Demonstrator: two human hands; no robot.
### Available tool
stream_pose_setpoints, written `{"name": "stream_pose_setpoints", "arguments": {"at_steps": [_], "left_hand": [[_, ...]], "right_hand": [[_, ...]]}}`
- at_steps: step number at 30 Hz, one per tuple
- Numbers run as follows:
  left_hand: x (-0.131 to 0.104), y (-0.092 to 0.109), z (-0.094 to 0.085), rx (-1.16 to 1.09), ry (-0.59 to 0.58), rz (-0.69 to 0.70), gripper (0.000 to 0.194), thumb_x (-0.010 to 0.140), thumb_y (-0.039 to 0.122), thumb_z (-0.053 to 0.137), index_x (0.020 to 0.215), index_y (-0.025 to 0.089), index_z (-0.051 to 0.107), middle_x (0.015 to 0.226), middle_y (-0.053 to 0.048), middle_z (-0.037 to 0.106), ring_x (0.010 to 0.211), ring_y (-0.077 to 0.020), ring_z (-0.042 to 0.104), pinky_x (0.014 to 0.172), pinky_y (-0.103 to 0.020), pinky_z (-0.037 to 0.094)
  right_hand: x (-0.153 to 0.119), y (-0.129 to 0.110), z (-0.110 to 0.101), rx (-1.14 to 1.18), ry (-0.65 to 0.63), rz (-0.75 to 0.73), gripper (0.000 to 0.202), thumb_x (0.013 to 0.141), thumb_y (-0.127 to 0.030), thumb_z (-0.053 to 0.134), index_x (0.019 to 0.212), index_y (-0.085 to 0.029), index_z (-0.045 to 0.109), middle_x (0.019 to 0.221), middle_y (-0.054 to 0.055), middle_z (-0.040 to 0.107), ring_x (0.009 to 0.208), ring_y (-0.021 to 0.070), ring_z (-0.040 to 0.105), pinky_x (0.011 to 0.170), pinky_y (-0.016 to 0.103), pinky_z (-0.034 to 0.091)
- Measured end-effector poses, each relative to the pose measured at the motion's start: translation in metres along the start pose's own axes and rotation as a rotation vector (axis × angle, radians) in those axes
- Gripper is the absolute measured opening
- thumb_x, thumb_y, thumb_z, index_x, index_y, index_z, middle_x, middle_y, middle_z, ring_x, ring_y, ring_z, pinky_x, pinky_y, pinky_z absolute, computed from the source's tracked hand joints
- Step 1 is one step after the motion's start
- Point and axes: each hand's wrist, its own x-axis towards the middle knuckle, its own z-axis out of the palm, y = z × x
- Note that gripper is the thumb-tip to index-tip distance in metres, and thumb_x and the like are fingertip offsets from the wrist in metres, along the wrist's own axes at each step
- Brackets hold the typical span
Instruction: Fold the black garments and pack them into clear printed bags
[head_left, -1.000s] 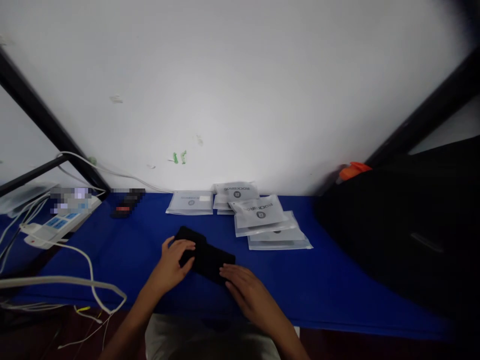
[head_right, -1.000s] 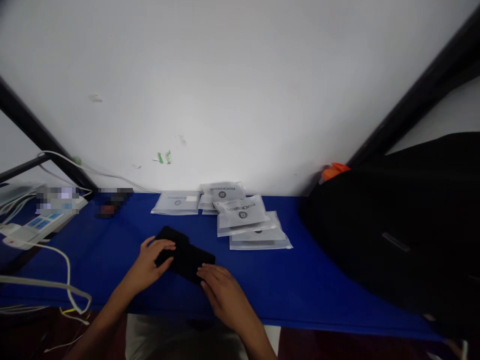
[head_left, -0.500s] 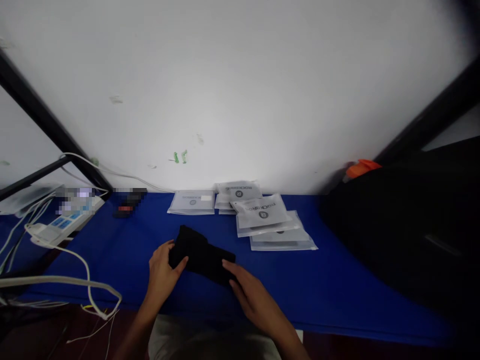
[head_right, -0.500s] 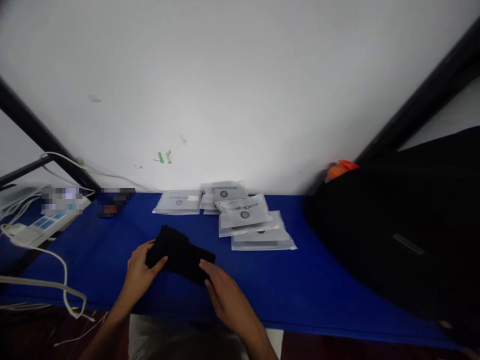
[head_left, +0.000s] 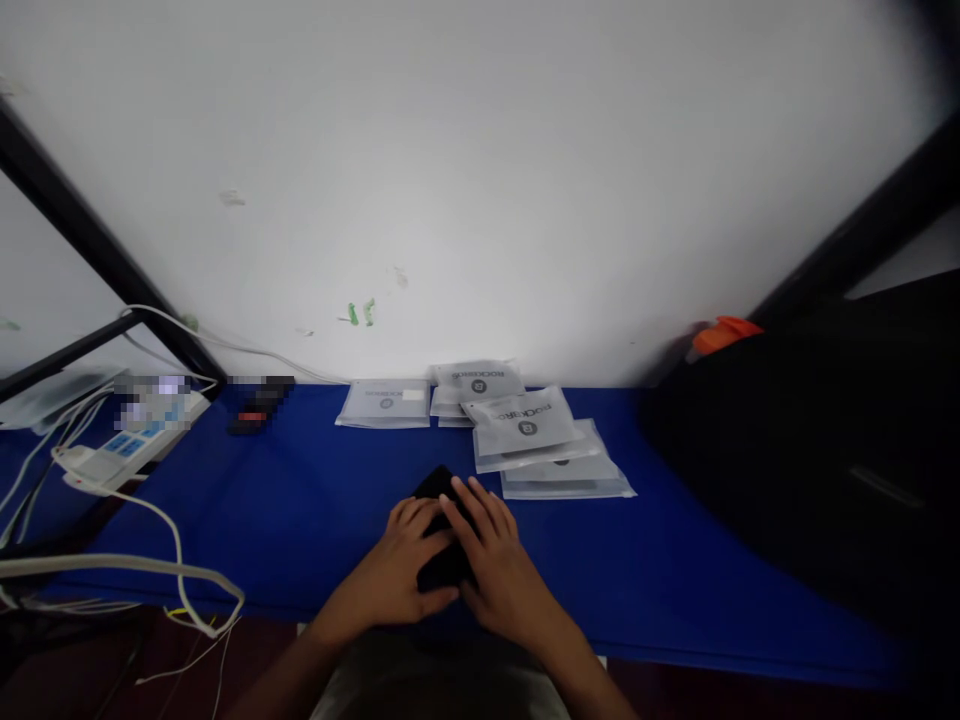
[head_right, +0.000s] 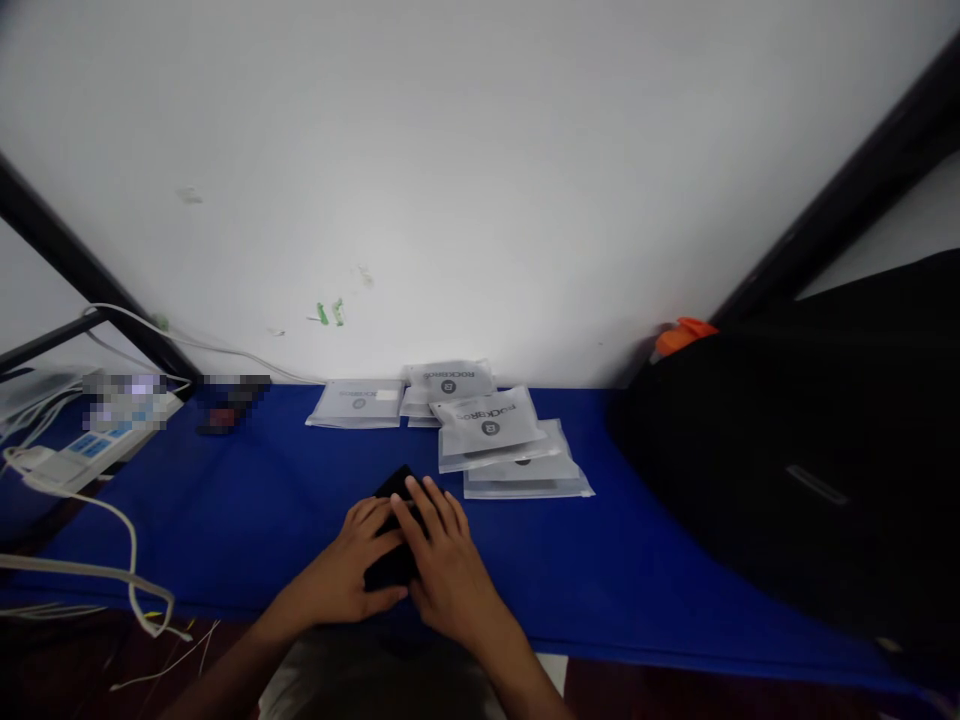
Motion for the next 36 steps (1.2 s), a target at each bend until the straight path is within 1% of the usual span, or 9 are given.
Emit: {"name": "stream_pose_setpoints", "arguments": {"at_steps": [3, 6, 12, 17, 21, 26, 30, 33, 36], "left_hand": [[0.015, -0.012, -0.017, -0.088, -0.056, 0.080, 0.034, 0.083, 0.038, 0.065, 0.115, 0.027, 0.067, 0.119, -0.008, 0.067, 0.117, -0.0277, 0.056, 0.108, -0.049, 0.036], [0.033, -0.047, -0.036, -0.038, 0.094, -0.072, 0.026, 0.093, 0.039, 0.051, 0.088, 0.023, 0.071, 0.091, -0.003, 0.074, 0.089, -0.0188, 0.067, 0.089, -0.032, 0.050], [0.051, -0.138, -0.071, 0.187, 0.318, -0.312, 0.027, 0.091, 0.029, 0.047, 0.107, 0.018, 0.066, 0.118, -0.013, 0.067, 0.113, -0.0282, 0.059, 0.103, -0.047, 0.039], [0.040, -0.165, -0.086, 0.268, 0.251, -0.348, 0.024, 0.088, 0.037, 0.053, 0.092, 0.021, 0.071, 0.105, -0.009, 0.073, 0.102, -0.0270, 0.064, 0.095, -0.040, 0.044], [0.019, -0.161, -0.087, 0.297, 0.199, -0.347, 0.025, 0.089, 0.036, 0.049, 0.088, 0.025, 0.071, 0.094, -0.006, 0.075, 0.092, -0.0247, 0.066, 0.087, -0.035, 0.048], [-0.008, -0.138, -0.085, 0.343, 0.205, -0.332, 0.031, 0.091, 0.027, 0.040, 0.105, 0.023, 0.067, 0.098, -0.010, 0.070, 0.090, -0.0252, 0.065, 0.082, -0.036, 0.049], [-0.017, -0.104, -0.084, 0.378, 0.175, -0.163, 0.029, 0.088, 0.017, 0.040, 0.096, 0.022, 0.068, 0.097, -0.009, 0.065, 0.092, -0.0245, 0.059, 0.085, -0.038, 0.047], [-0.018, -0.070, -0.080, 0.375, 0.141, -0.077, 0.028, 0.086, 0.013, 0.043, 0.100, 0.020, 0.067, 0.095, -0.009, 0.063, 0.091, -0.0252, 0.056, 0.085, -0.041, 0.047], [-0.020, -0.037, -0.072, 0.265, 0.085, 0.002, 0.043, 0.080, 0.009, 0.048, 0.121, 0.020, 0.059, 0.109, -0.010, 0.060, 0.102, -0.0259, 0.054, 0.092, -0.042, 0.047]], "right_hand": [[0.013, -0.001, -0.014, -0.021, -0.173, -0.072, 0.096, 0.066, -0.013, 0.056, 0.154, -0.016, 0.018, 0.159, 0.013, 0.027, 0.148, 0.0301, 0.016, 0.119, 0.056, 0.010], [0.019, -0.004, -0.016, -0.030, -0.218, -0.040, 0.087, 0.073, -0.025, 0.064, 0.151, -0.012, 0.029, 0.151, 0.017, 0.040, 0.143, 0.0309, 0.031, 0.119, 0.052, 0.012], [0.002, -0.017, -0.014, -0.062, -0.282, 0.053, 0.087, 0.077, -0.054, 0.070, 0.148, -0.015, 0.038, 0.151, 0.022, 0.038, 0.139, 0.0396, 0.035, 0.111, 0.058, 0.029], [-0.030, -0.016, -0.017, -0.110, -0.309, 0.004, 0.084, 0.070, -0.022, 0.078, 0.146, -0.022, 0.041, 0.149, 0.017, 0.044, 0.132, 0.0377, 0.045, 0.105, 0.053, 0.040], [-0.053, -0.012, -0.025, -0.102, -0.196, -0.065, 0.071, 0.078, 0.001, 0.055, 0.142, -0.029, 0.046, 0.141, 0.007, 0.055, 0.116, 0.0284, 0.059, 0.098, 0.046, 0.049], [-0.063, -0.009, -0.036, 0.044, -0.207, -0.049, 0.067, 0.068, 0.000, 0.054, 0.131, -0.025, 0.057, 0.131, 0.006, 0.064, 0.114, 0.0272, 0.061, 0.098, 0.044, 0.050], [-0.056, -0.002, -0.040, 0.122, -0.138, -0.039, 0.067, 0.069, -0.005, 0.053, 0.135, -0.021, 0.051, 0.131, 0.010, 0.063, 0.119, 0.0257, 0.060, 0.097, 0.040, 0.051], [-0.040, -0.002, -0.042, 0.202, 0.084, -0.212, 0.053, 0.083, -0.014, 0.051, 0.136, -0.019, 0.046, 0.137, 0.014, 0.058, 0.128, 0.0232, 0.053, 0.100, 0.038, 0.049], [-0.015, -0.008, -0.041, 0.214, 0.140, -0.458, 0.040, 0.095, -0.025, 0.045, 0.134, -0.015, 0.045, 0.138, 0.016, 0.056, 0.136, 0.0230, 0.045, 0.105, 0.040, 0.046]]}}
